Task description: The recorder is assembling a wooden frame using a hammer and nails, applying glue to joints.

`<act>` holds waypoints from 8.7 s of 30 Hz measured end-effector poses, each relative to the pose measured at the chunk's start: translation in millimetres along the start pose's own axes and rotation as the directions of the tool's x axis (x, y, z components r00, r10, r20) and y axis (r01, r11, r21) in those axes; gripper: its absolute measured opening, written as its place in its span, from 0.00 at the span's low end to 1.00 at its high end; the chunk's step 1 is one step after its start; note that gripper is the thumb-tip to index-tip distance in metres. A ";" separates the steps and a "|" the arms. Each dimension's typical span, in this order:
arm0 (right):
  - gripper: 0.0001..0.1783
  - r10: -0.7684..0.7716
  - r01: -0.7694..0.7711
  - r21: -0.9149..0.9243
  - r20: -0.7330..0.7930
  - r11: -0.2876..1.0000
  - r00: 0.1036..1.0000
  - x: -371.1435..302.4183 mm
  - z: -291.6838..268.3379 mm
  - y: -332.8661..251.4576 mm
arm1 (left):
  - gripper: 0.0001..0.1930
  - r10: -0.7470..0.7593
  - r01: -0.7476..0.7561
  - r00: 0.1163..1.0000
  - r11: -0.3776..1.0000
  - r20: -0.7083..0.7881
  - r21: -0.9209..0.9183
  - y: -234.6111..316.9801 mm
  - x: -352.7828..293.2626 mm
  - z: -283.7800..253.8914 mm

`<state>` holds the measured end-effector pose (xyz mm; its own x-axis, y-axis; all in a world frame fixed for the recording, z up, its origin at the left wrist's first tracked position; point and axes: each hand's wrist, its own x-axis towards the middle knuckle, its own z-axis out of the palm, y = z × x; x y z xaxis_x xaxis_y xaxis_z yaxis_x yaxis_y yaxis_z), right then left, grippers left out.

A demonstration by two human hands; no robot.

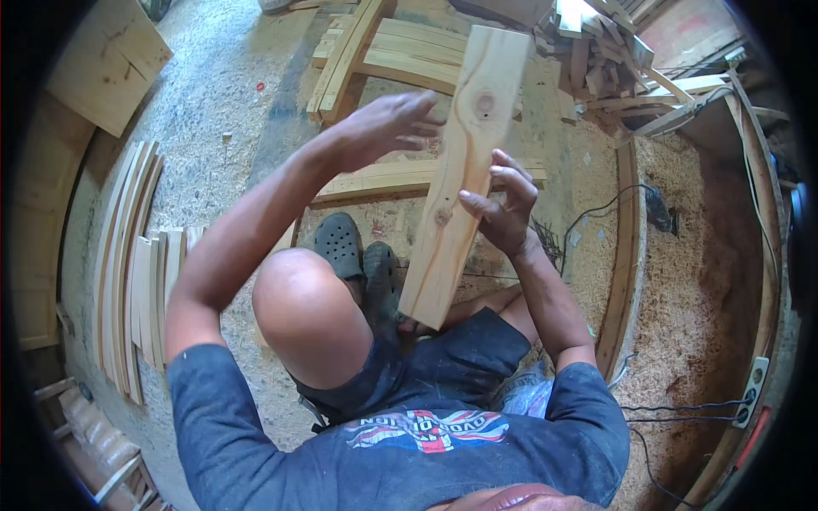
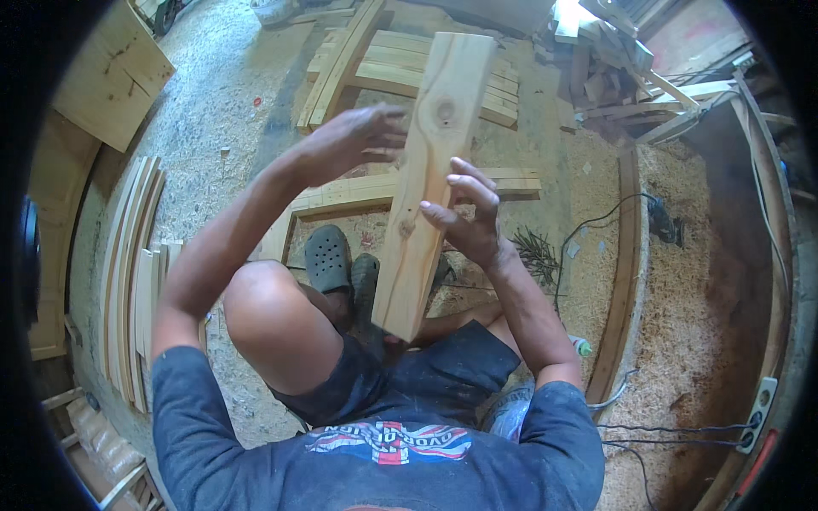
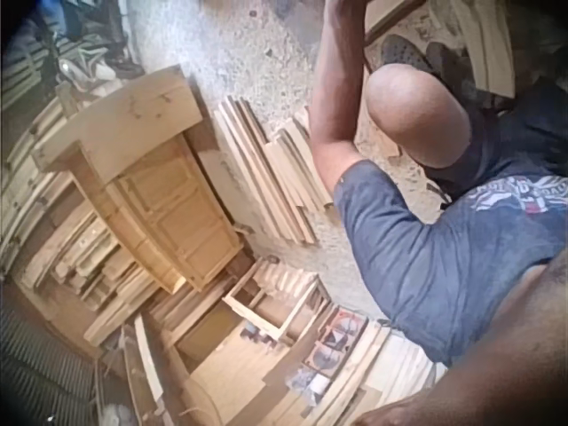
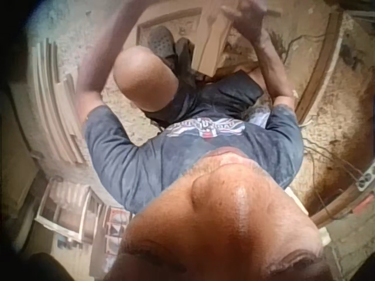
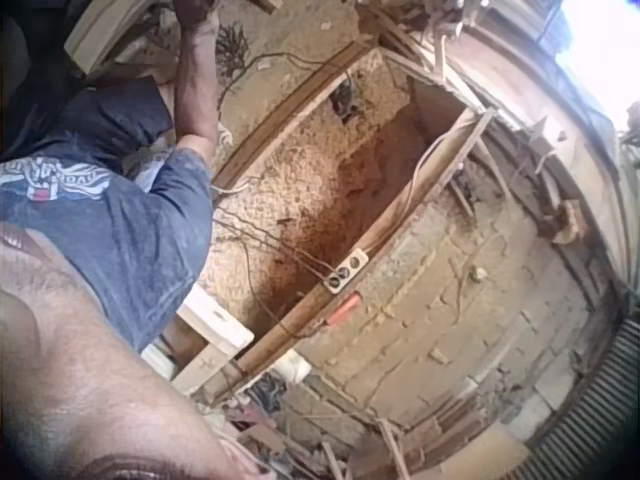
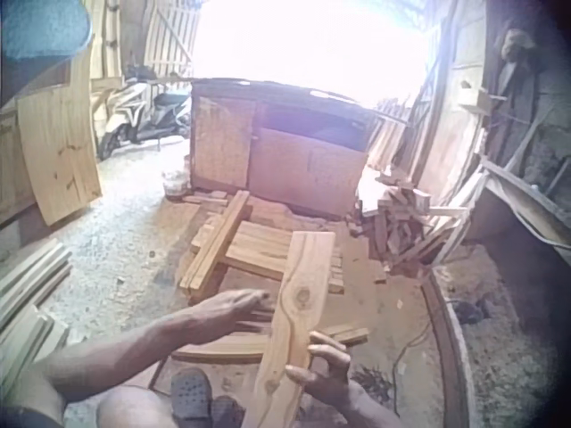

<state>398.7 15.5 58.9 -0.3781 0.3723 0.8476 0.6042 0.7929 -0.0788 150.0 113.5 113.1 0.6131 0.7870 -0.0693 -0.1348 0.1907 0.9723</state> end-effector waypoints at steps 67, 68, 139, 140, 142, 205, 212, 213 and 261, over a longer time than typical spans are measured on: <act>0.28 0.723 0.058 0.991 0.045 -0.117 0.690 60.4 -33.1 11.1 | 0.44 0.493 -0.418 0.838 0.855 -0.233 0.306 -61.2 -18.3 119.6; 0.28 0.732 0.053 0.991 0.057 -0.127 0.679 57.6 -35.3 14.4 | 0.44 0.489 -0.419 0.844 0.858 -0.220 0.297 -60.6 -18.2 119.6; 0.26 0.961 -0.725 0.634 -0.230 0.269 0.155 -105.8 -95.8 66.6 | 0.23 0.172 -0.086 0.983 0.129 0.063 0.988 -101.0 194.8 -51.2; 0.25 0.971 -0.711 0.666 -0.214 0.225 0.107 -99.5 -99.6 66.6 | 0.24 0.173 -0.062 0.984 0.062 0.051 0.996 -65.9 188.1 -54.3; 0.22 0.957 -0.676 0.678 -0.243 0.287 0.162 -84.1 -109.4 67.9 | 0.26 0.207 -0.022 0.978 -0.022 0.026 1.000 -4.3 161.2 -56.4; 0.32 0.726 -0.564 0.826 0.385 0.005 0.570 -51.5 -12.2 85.6 | 0.25 -0.043 0.112 0.993 0.033 -0.110 0.993 81.0 78.3 139.8; 0.30 0.725 -0.548 0.836 0.397 -0.032 0.563 -50.1 -10.8 88.6 | 0.22 -0.059 0.131 0.990 0.081 -0.126 0.988 80.1 83.7 141.8; 0.30 0.729 -0.548 0.836 0.393 -0.030 0.560 -48.8 -11.9 88.1 | 0.22 -0.060 0.125 0.991 0.073 -0.121 0.989 80.3 84.5 142.2; 0.12 0.959 -0.820 -0.543 0.283 0.182 0.025 -331.9 -97.6 157.4 | 0.25 -0.086 0.116 0.992 0.273 -0.096 0.955 59.4 85.8 135.3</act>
<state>687.8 -30.3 -183.6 0.3710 0.9062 -0.2031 0.8006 -0.4229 -0.4245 299.9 112.9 195.1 0.5449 0.8202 -0.1740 0.7777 -0.4169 0.4705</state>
